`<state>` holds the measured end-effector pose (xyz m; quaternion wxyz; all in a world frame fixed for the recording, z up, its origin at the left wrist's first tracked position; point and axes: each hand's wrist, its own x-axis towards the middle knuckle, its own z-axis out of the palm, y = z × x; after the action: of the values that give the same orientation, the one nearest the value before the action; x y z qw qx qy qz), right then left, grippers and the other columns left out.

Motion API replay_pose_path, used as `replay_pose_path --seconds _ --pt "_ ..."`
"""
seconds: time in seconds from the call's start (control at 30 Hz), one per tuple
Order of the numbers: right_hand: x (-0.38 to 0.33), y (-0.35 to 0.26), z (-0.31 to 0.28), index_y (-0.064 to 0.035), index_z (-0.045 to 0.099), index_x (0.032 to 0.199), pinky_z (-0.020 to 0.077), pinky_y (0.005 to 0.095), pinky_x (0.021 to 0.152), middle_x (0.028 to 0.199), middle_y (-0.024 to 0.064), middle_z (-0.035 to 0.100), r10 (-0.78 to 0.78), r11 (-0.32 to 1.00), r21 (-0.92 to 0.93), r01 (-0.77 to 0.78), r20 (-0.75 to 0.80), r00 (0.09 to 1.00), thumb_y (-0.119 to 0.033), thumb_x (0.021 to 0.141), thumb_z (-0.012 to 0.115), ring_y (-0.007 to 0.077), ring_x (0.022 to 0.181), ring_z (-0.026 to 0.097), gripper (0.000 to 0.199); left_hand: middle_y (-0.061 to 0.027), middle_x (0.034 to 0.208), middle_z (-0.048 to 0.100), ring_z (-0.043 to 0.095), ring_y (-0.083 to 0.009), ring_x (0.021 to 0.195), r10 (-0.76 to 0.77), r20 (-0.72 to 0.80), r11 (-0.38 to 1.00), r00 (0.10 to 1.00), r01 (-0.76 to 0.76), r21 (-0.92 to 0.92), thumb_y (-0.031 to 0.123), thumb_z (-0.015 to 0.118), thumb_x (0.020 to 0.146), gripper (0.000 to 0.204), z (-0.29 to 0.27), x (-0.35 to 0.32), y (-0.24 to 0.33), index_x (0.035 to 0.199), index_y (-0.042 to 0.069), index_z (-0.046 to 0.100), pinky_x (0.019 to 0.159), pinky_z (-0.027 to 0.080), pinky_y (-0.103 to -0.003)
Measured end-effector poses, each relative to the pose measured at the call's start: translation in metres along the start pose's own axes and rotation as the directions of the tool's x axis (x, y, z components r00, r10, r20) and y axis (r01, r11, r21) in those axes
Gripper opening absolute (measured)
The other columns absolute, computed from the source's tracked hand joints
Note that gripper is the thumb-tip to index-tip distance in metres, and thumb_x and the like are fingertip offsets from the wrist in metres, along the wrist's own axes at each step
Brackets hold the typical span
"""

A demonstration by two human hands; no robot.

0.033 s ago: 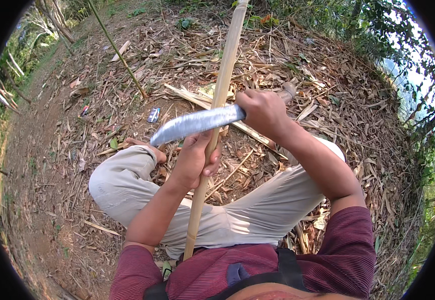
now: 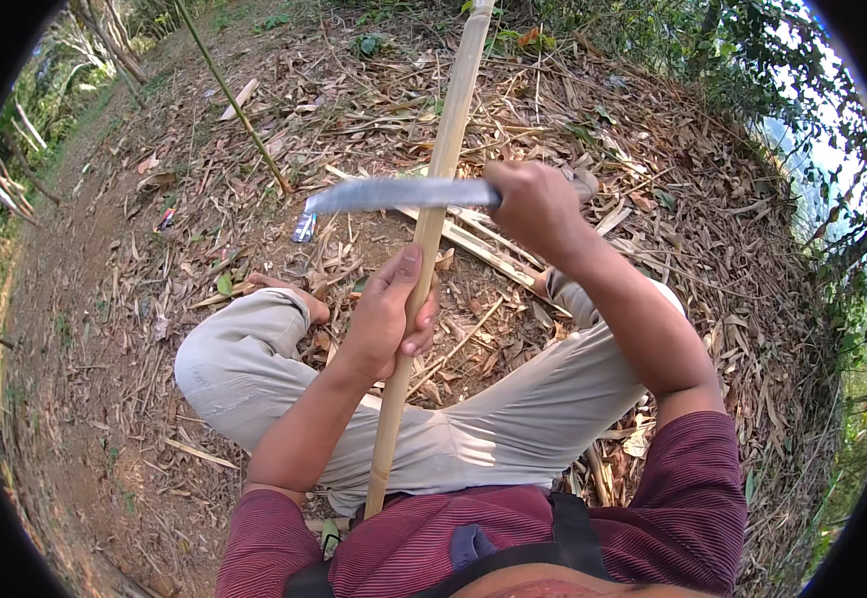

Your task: The person shaves and thins a strip of bamboo using a machete while sitting on the ground.

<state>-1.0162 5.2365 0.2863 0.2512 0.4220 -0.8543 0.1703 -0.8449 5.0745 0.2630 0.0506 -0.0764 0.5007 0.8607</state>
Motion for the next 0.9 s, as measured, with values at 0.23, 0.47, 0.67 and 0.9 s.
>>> replay_pose_path --seconds 0.23,0.47,0.67,0.9 --pt "-0.02 0.001 0.009 -0.0058 0.056 0.076 0.0515 0.0446 0.054 0.067 0.0114 0.062 -0.128 0.991 0.044 0.126 0.044 0.991 -0.007 0.079 0.063 0.032 0.059 0.066 0.008 -0.001 0.054 0.044 0.036 -0.0088 0.031 -0.037 0.017 0.999 0.999 0.037 -0.017 0.046 0.042 0.105 0.04 0.004 0.007 -0.008 0.094 0.007 0.048 0.031 0.031 -0.024" --pt "0.018 0.058 0.004 -0.0068 0.062 0.077 0.0558 0.0426 0.059 0.065 0.0123 0.065 0.165 0.986 -0.015 -0.165 0.05 0.985 -0.011 0.089 0.052 0.0293 0.061 0.068 0.017 -0.0016 0.055 0.044 0.036 -0.0096 0.031 -0.074 0.016 0.997 0.997 0.074 0.031 0.045 0.041 0.105 0.039 0.005 -0.004 -0.021 0.092 0.009 0.047 0.03 0.032 -0.025" --pt "0.028 0.054 -0.009 -0.0059 0.066 0.082 0.0559 0.0459 0.062 0.067 0.0147 0.065 0.269 0.963 -0.055 -0.263 0.178 0.947 -0.012 0.088 0.05 0.0322 0.064 0.068 0.018 -0.0024 0.056 0.044 0.036 -0.01 0.032 -0.052 0.005 0.995 0.999 0.051 0.085 0.044 0.04 0.105 0.036 -0.003 -0.01 -0.03 0.095 0.011 0.046 0.03 0.032 -0.024" --pt "0.015 0.04 -0.007 -0.0057 0.063 0.074 0.0477 0.0469 0.061 0.067 0.0155 0.063 0.184 0.982 0.014 -0.189 0.175 0.967 -0.015 0.082 0.063 0.0381 0.065 0.061 0.012 -0.0045 0.058 0.046 0.041 -0.0118 0.035 -0.053 -0.039 0.991 0.998 0.057 0.117 0.044 0.042 0.105 0.037 -0.003 -0.005 -0.027 0.095 0.009 0.047 0.033 0.035 -0.023"
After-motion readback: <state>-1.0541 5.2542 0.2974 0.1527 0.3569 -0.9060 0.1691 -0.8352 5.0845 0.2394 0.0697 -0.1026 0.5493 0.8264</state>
